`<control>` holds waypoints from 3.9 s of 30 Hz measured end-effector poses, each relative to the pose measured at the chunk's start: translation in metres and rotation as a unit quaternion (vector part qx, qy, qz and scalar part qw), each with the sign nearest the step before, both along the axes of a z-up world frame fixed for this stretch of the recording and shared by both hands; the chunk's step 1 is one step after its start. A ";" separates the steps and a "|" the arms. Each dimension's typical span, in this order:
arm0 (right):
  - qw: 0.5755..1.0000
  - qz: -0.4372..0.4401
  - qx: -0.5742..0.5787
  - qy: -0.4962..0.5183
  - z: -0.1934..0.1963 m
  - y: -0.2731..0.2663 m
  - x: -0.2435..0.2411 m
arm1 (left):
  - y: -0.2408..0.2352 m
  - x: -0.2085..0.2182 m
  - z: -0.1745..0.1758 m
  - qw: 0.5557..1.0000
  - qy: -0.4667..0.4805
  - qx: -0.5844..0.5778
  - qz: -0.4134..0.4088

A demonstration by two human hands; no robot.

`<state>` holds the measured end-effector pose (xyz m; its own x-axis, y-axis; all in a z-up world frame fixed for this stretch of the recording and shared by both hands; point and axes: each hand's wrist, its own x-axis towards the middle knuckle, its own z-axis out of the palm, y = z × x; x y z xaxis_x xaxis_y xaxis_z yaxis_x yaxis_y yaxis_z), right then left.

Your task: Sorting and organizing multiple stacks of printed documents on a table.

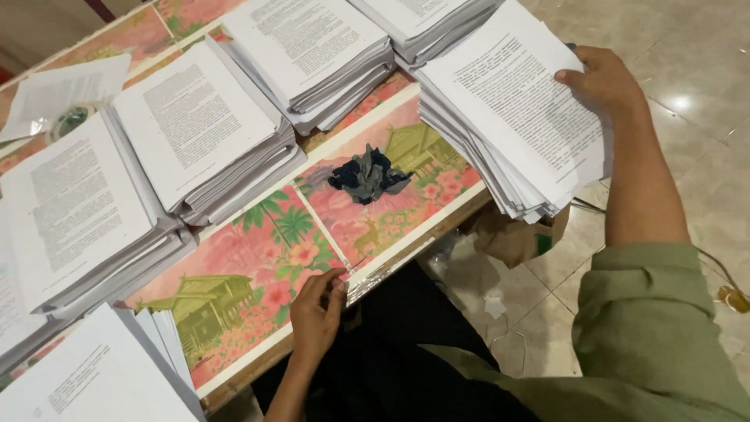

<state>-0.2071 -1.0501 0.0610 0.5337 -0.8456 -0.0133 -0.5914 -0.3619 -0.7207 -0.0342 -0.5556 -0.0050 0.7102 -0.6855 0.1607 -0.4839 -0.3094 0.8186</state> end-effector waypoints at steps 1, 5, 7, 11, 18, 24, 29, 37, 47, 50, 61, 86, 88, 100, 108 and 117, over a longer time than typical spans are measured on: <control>0.999 0.030 -0.011 0.001 -0.007 -0.011 -0.003 | -0.001 0.002 -0.004 0.999 -0.040 -0.009 0.005; 0.986 0.076 -0.129 0.078 -0.035 -0.058 -0.002 | -0.021 0.019 -0.010 0.994 -0.109 0.004 0.030; 0.961 0.066 -0.180 0.201 -0.010 -0.034 0.005 | -0.039 0.025 -0.017 0.992 -0.123 0.026 0.017; 0.851 0.072 -0.508 0.107 0.009 0.035 0.023 | -0.079 0.044 -0.028 0.966 -0.181 0.180 -0.052; 0.799 0.243 -0.549 0.047 -0.097 0.255 0.114 | -0.103 0.058 -0.025 0.970 -0.118 0.204 -0.054; 0.911 0.233 -0.331 0.078 -0.096 0.270 0.113 | -0.101 0.057 -0.036 0.952 -0.210 0.216 -0.055; 0.925 0.185 -0.306 0.129 -0.109 0.262 0.116 | -0.103 0.056 -0.040 0.923 -0.305 0.233 -0.019; 0.881 0.166 -0.441 0.052 -0.094 0.213 0.123 | -0.110 0.064 -0.066 0.945 -0.315 0.091 0.005; 0.909 0.085 -0.343 0.221 0.032 0.024 0.215 | -0.103 0.061 -0.061 0.936 -0.340 0.088 -0.004; 0.913 0.094 -0.265 0.295 0.048 0.048 0.229 | -0.100 0.060 -0.048 0.934 -0.346 0.092 -0.002; 0.858 0.190 -0.474 -0.045 0.004 0.008 0.263 | -0.101 0.060 -0.042 0.944 -0.257 0.201 -0.047; 0.637 0.356 -0.628 -0.271 0.049 0.240 0.315 | 0.010 0.192 0.041 0.825 -0.490 0.193 0.206; 0.616 0.407 -0.613 -0.282 0.041 0.272 0.317 | 0.031 0.201 0.058 0.845 -0.446 0.234 0.182; 0.654 0.419 -0.562 -0.286 0.035 0.328 0.344 | 0.207 0.241 0.074 0.837 -0.372 0.356 0.185; 0.549 0.536 -0.556 -0.320 0.057 0.477 0.368 | 0.356 0.307 0.053 0.792 -0.262 0.396 0.385; 0.546 0.488 -0.636 -0.244 0.046 0.536 0.414 | 0.415 0.307 0.003 0.711 -0.510 0.347 0.337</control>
<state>0.2069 -0.5143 0.1065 0.4164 0.6847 0.5982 0.4791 -0.7244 0.4957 0.2732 -0.1405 -0.0024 0.6720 -0.4094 0.6171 -0.2660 -0.9111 -0.3148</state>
